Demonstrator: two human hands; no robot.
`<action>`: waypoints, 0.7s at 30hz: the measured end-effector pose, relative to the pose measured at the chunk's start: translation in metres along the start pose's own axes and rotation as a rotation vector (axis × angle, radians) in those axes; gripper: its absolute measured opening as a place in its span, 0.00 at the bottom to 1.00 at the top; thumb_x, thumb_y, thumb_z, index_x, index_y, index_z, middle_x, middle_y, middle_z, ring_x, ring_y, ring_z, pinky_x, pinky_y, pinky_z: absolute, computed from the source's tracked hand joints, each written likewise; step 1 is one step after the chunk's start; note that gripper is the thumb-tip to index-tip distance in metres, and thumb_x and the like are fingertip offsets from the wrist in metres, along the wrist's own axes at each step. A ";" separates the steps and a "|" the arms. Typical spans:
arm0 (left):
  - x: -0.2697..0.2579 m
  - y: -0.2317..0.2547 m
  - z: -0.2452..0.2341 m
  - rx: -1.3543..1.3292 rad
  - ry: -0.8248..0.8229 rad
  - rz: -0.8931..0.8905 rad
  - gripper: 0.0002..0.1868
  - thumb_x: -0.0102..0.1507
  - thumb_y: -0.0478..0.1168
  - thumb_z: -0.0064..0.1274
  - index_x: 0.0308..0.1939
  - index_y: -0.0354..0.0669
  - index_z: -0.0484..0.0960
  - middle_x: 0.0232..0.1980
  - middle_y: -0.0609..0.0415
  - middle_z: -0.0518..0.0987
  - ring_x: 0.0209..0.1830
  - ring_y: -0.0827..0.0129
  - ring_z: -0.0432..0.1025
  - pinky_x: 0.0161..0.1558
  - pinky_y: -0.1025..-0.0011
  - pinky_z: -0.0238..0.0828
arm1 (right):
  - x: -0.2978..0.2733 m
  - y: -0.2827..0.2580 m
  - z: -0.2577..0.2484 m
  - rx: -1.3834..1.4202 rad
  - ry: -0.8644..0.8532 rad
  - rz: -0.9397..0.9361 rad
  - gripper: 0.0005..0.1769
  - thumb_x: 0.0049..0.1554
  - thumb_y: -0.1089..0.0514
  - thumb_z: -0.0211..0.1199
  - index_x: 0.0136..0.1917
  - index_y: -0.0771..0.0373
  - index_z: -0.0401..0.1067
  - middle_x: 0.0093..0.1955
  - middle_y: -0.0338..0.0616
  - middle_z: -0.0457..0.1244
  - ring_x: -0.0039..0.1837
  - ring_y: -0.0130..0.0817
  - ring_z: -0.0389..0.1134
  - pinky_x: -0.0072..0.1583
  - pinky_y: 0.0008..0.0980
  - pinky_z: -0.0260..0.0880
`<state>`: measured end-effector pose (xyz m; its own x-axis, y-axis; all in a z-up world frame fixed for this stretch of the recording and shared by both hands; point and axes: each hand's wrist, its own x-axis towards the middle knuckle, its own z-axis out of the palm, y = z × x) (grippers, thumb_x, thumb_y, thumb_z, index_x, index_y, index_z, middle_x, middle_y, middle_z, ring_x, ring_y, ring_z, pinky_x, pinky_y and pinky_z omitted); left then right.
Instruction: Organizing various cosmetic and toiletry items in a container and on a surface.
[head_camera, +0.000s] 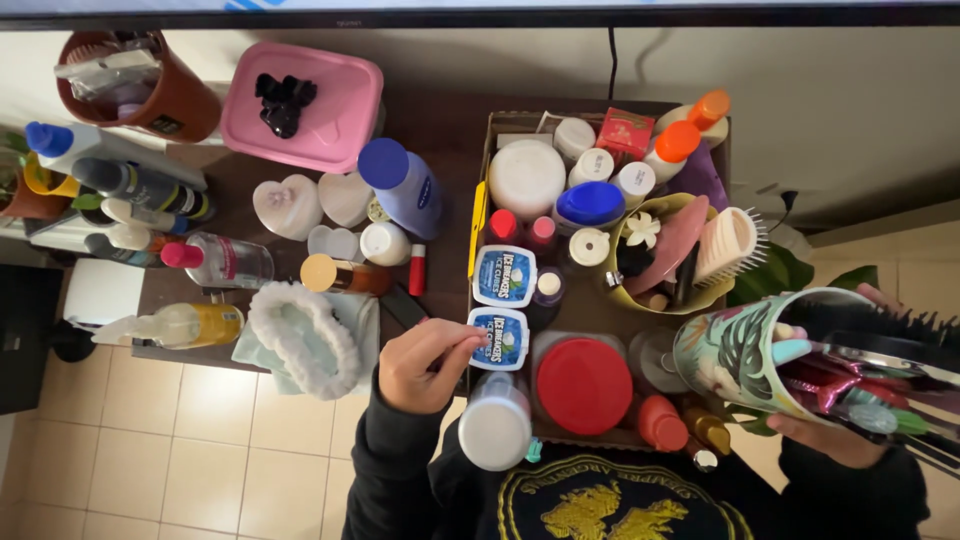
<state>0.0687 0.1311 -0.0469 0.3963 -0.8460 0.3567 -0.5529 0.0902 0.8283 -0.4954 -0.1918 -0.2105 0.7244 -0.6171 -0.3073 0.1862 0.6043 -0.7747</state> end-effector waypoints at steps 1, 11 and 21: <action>0.000 0.001 0.001 0.003 -0.005 0.000 0.04 0.62 0.28 0.59 0.40 0.37 0.85 0.39 0.51 0.86 0.31 0.69 0.78 0.34 0.76 0.73 | 0.004 0.004 0.014 0.052 0.001 0.012 0.56 0.46 0.55 0.78 0.79 0.59 0.49 0.74 0.52 0.54 0.75 0.47 0.57 0.72 0.53 0.57; 0.020 0.010 0.011 0.031 -0.060 0.058 0.05 0.61 0.30 0.61 0.41 0.39 0.86 0.38 0.51 0.85 0.26 0.69 0.75 0.31 0.74 0.70 | 0.007 0.054 0.105 0.046 0.010 -0.023 0.57 0.46 0.53 0.78 0.80 0.58 0.48 0.75 0.51 0.54 0.75 0.46 0.57 0.72 0.52 0.56; 0.052 0.009 0.018 0.204 -0.017 0.299 0.08 0.59 0.30 0.65 0.42 0.41 0.85 0.40 0.54 0.83 0.38 0.60 0.74 0.40 0.68 0.72 | 0.017 0.035 0.195 -0.850 0.012 -0.492 0.63 0.43 0.48 0.76 0.82 0.56 0.44 0.77 0.44 0.53 0.78 0.38 0.56 0.78 0.42 0.55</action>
<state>0.0709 0.0787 -0.0290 0.1841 -0.8068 0.5614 -0.7783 0.2292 0.5845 -0.3474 -0.0832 -0.1349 0.6866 -0.7105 0.1544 -0.0779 -0.2830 -0.9560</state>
